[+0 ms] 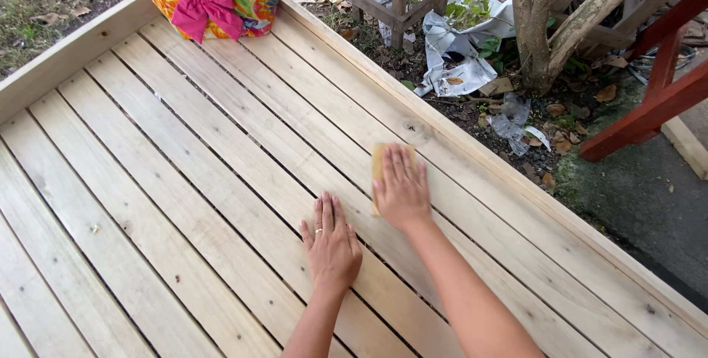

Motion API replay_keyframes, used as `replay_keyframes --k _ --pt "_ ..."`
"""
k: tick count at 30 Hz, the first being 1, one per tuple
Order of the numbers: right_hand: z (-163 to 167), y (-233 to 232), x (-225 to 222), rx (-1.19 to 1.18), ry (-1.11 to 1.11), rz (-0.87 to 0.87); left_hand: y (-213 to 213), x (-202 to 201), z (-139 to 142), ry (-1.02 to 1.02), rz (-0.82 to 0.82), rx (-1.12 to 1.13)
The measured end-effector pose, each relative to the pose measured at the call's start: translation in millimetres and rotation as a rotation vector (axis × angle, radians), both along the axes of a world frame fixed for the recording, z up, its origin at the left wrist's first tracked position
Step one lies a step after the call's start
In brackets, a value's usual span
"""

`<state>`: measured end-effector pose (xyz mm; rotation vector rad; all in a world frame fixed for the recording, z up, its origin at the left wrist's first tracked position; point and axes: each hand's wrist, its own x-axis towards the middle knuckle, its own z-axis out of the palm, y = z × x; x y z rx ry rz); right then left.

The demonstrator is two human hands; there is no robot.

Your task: The person sands a slatted wooden bench outdoors, rubbing a sanding sponge and sandpaper back and forth across the seat slats and then along the backrest rail, occasionally running a hand over the wood between passes.

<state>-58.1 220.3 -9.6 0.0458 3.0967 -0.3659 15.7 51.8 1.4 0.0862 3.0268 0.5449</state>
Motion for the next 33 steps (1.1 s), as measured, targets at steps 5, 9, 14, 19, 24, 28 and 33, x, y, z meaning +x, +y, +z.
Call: replay_keyframes --k 5,9,14,19,24,28,33 --pt "-12.9 72.3 186.2 0.039 0.049 -0.102 -0.1 2.1 -1.4 0.081 -0.003 0.017" --pt "-19.9 74.9 241.4 0.076 0.047 -0.172 1.4 1.3 -4.1 0.038 0.008 0.002" --pt "-22.6 44.3 117.5 0.086 -0.042 -0.067 1.9 2.4 -9.4 0.112 -0.012 -0.056" --pt "-24.3 16.1 -43.9 0.013 0.037 -0.093 2.6 1.3 -4.1 0.008 0.006 -0.057" --pt "-5.9 14.4 -34.1 0.006 0.042 -0.06 2.3 2.1 6.3 0.022 -0.001 -0.035" --pt "-10.0 39.5 100.3 0.016 0.028 -0.022 1.8 3.3 7.2 0.004 0.001 -0.005" --pt "-25.6 53.6 257.0 0.048 0.047 -0.037 2.1 2.4 4.6 0.054 -0.007 -0.021"
